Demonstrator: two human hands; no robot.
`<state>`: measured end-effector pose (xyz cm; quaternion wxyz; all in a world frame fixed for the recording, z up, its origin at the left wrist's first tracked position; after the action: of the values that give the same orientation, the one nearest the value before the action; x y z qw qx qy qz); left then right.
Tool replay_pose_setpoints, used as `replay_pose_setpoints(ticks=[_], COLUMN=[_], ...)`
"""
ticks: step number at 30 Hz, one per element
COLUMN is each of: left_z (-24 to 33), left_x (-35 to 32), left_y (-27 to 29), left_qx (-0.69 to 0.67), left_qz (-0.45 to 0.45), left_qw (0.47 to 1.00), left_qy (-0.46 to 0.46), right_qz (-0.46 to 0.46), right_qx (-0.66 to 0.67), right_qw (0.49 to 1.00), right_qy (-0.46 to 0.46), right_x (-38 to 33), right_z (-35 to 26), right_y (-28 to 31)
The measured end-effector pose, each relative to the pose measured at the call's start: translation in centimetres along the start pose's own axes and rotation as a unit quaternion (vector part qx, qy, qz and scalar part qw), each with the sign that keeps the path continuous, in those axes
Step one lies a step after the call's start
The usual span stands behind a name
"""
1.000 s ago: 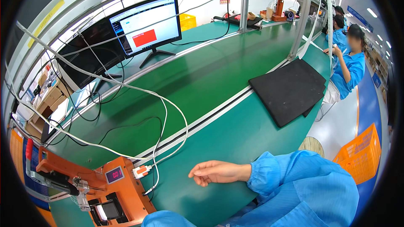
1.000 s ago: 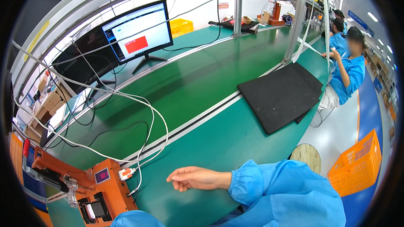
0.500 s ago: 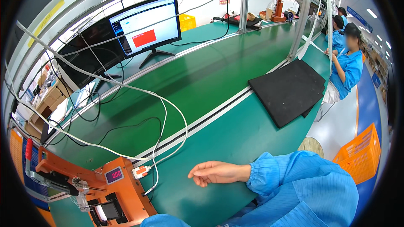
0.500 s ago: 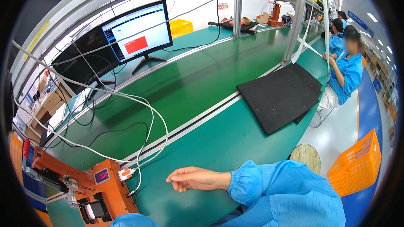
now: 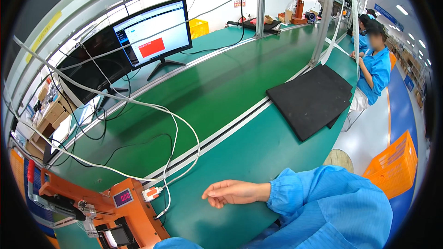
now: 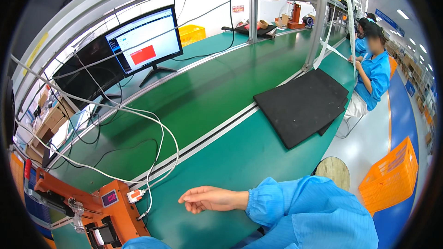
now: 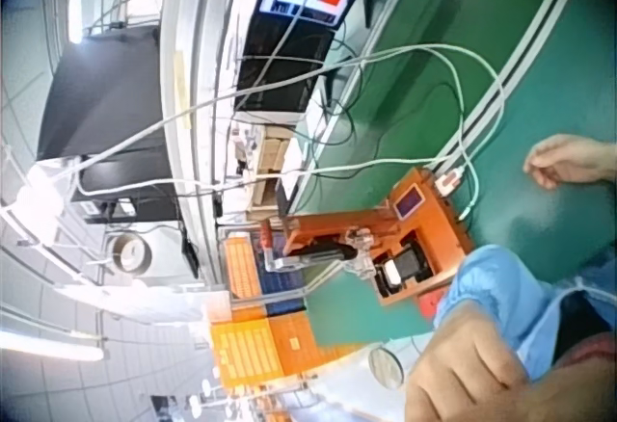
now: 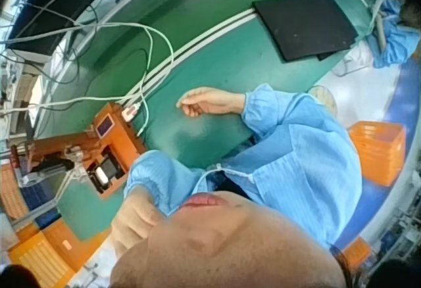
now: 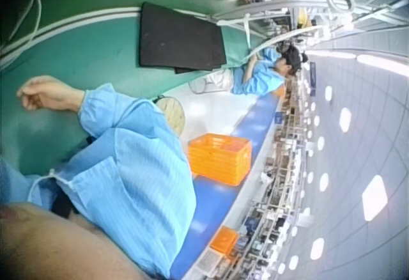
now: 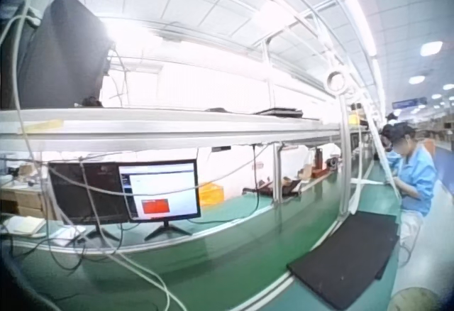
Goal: The person peels a protective film from a phone, places the phone into a pressing fixture, and presses it with a manual lever press. The person then sets the phone on the table and repositions a black mat on the workbench.
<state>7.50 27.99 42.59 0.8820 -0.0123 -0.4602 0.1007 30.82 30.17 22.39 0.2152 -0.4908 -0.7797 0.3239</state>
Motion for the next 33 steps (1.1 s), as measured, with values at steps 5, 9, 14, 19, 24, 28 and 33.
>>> replay_pose_setpoints(ticks=[5, 9, 14, 19, 24, 28, 33], left_z=[-2.7, -1.9, -2.3, -1.5, -0.6, -0.7, -1.5], left_x=[3.4, 3.7, 3.0, 2.0, 1.2, 1.3, 2.1], left_y=[1.9, 1.8, 1.2, 1.0, 0.5, 0.2, 0.8], left_qx=[-0.021, 0.037, -0.006, -0.013, 0.005, 0.03, 0.01], left_qz=[-0.175, -0.148, -0.148, -0.122, -0.064, -0.034, -0.107], left_qw=[0.983, 0.985, 0.987, 0.992, 0.997, 0.999, 0.994], left_qy=[-0.054, 0.077, 0.064, 0.019, 0.036, 0.025, 0.027], right_qz=[0.002, -0.003, 0.002, -0.001, 0.007, 0.005, -0.008], right_qx=[-0.008, -0.014, 0.006, 0.011, 0.006, 0.0, -0.002], right_qw=[1.0, 1.0, 1.0, 1.0, 1.0, 1.0, 1.0], right_qy=[-0.013, -0.012, -0.009, -0.003, -0.014, -0.003, 0.001], right_x=[-0.1, -0.1, -0.2, -0.2, 0.0, 0.0, -0.1], right_z=[0.2, 0.4, 0.3, 0.2, 0.2, 0.1, 0.3], right_y=[0.0, 0.4, 0.2, 0.2, 0.2, 0.2, 0.3])
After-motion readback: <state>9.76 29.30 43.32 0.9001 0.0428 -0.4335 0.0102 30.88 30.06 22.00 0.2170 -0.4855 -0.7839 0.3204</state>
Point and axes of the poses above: each hand's wrist, its own x-axis towards the middle knuckle, its own y-axis out of the back of the hand, z = x × y, the point moved 1 cm from there along x, towards the middle knuckle, and after that the axes turned 13 degrees about y, right-handed, at the moved point
